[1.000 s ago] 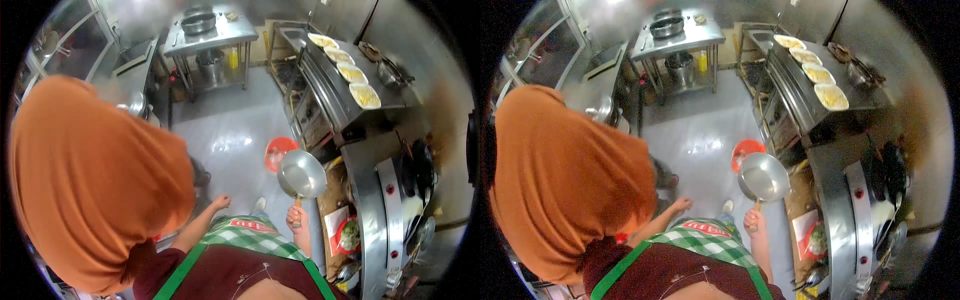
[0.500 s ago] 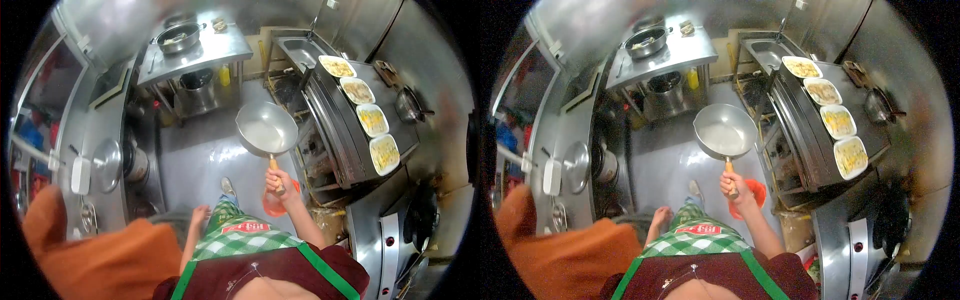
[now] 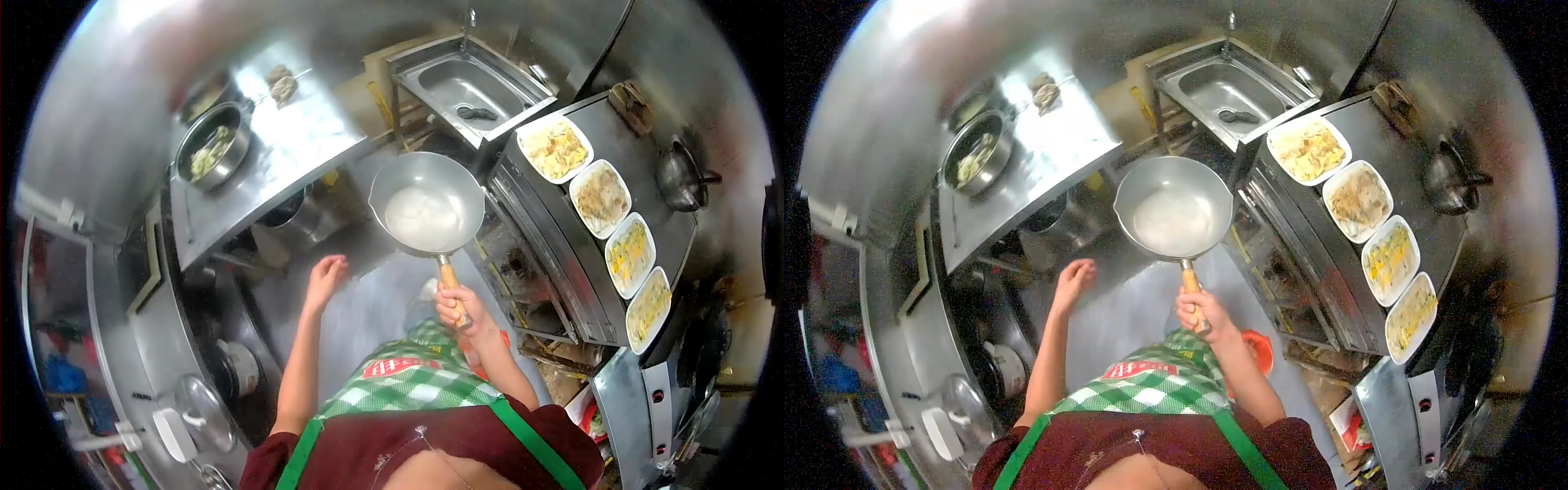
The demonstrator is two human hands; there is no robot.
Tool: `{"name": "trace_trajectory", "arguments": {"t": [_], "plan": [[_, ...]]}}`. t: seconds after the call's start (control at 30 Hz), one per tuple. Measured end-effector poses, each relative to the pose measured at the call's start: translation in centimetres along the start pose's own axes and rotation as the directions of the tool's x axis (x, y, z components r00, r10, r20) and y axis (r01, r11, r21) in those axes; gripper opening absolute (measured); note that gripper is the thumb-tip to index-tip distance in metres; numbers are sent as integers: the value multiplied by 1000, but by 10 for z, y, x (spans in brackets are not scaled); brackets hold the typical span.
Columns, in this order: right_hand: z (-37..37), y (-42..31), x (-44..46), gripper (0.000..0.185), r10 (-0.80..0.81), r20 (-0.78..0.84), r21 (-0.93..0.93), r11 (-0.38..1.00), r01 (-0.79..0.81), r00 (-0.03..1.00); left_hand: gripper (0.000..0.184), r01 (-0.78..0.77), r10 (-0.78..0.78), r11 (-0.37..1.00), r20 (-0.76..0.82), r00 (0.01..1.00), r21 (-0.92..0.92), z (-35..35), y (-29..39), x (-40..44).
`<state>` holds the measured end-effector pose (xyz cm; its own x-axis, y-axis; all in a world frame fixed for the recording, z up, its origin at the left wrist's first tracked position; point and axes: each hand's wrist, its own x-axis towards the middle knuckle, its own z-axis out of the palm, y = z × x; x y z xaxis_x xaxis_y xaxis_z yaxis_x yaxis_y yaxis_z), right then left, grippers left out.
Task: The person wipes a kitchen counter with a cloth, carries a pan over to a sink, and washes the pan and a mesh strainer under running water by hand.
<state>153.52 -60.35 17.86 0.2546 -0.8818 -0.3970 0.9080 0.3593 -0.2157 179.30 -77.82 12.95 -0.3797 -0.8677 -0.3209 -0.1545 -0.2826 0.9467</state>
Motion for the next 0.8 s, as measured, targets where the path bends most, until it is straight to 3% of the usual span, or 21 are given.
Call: {"name": "trace_trajectory", "arguments": {"t": [0.3, 0.37, 0.5, 0.6, 0.67, 0.8], "plan": [[24, -146, 112, 10, -58, -29, 38, 998, 60, 998, 24, -175, 175, 979, -8, 985, -101, 66, 127, 218], [32, -177, 125, 11, -80, -37, 50, 995, 82, 996, 25, -154, 150, 985, -56, 987, -74, 84, 160, 255], [38, -227, 152, 13, -157, -100, 23, 987, 160, 983, 24, -276, 275, 961, 80, 958, -2, 118, 200, 356], [32, -263, 174, 14, -205, -182, 44, 975, 216, 962, 23, -296, 269, 950, 210, 940, 104, 161, 230, 449], [28, -290, 192, 15, -246, -250, 35, 964, 262, 937, 24, -429, 366, 874, 272, 890, 230, 208, 252, 510], [30, -354, 239, 15, -296, -376, 80, 934, 349, 878, 28, -702, 579, 583, 397, 712, 410, 292, 251, 666]]}}
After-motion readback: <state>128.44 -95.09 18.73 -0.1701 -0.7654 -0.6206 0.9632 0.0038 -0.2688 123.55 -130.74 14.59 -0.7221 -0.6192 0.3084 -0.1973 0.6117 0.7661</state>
